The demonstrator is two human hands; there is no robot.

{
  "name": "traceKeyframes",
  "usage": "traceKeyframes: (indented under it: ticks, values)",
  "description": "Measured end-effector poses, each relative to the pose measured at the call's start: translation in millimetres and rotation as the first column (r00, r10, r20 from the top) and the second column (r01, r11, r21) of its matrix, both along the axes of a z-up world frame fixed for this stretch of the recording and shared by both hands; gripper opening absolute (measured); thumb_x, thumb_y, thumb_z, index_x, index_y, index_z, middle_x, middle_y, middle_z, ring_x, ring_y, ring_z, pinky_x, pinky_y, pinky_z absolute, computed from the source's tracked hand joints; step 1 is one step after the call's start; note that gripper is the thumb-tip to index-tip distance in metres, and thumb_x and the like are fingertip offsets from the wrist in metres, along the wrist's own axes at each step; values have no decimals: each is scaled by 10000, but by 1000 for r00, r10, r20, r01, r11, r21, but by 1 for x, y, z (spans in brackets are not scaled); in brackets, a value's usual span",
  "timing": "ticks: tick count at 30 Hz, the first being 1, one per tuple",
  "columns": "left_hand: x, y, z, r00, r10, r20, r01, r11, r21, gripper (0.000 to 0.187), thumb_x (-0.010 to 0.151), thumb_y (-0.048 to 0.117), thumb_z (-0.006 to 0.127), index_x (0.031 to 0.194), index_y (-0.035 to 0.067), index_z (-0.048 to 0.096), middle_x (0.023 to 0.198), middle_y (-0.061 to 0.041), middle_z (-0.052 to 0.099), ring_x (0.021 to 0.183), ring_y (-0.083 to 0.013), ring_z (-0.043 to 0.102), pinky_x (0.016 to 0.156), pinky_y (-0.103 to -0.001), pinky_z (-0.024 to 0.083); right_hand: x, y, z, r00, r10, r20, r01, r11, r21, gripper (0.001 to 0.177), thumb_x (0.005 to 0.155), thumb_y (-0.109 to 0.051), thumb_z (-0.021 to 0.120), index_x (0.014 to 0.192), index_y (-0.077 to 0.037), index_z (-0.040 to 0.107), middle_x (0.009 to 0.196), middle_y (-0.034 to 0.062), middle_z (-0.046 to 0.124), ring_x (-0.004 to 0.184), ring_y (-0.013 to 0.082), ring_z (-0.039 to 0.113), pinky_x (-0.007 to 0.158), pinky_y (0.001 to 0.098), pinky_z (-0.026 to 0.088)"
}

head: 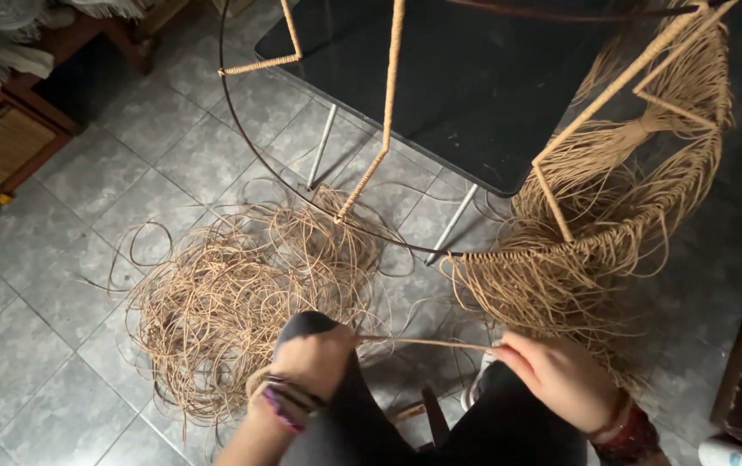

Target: Weaving natural fibers onto a circular frame to create a decorative furniture item

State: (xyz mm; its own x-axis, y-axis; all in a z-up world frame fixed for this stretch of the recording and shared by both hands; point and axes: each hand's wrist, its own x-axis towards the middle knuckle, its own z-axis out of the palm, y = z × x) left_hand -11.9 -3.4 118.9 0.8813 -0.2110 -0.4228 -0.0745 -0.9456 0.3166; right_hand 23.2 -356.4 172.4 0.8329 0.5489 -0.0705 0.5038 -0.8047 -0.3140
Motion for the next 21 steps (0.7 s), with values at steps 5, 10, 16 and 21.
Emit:
traceKeyframes:
  ticks: [5,10,16,21]
  values:
    - [10,-36,51,997,-77,-16,71,971,-228,1060,772,496,877,1600,185,293,1599,-81,392,1422,-322,399,1138,-502,310,-11,51,-1,999,17,-39,-20,997,-75,128,964,-421,630,972,-324,713,498,-25,647,408,179,626,392,408,440]
    - [-7,-84,48,984,-31,176,108,885,-454,500,1002,334,558,1420,174,336,838,-113,697,645,-350,693,542,-498,548,-5,61,-11,981,190,-37,-186,977,101,142,965,-278,640,968,-170,732,634,27,739,454,216,678,427,401,514]
    - [15,-7,41,836,-95,541,270,928,-255,139,947,144,592,1053,213,650,794,19,710,611,-196,706,493,-369,558,17,19,-7,993,103,-49,-98,991,95,166,975,-327,617,1001,-185,701,519,-103,613,362,32,484,335,239,378]
    - [27,20,3,842,57,536,56,980,-192,102,994,345,623,1037,268,674,850,33,719,582,-267,705,451,-469,569,23,7,-1,994,68,-91,-66,998,24,133,975,-300,628,914,-182,625,583,-10,670,453,148,626,444,357,407]
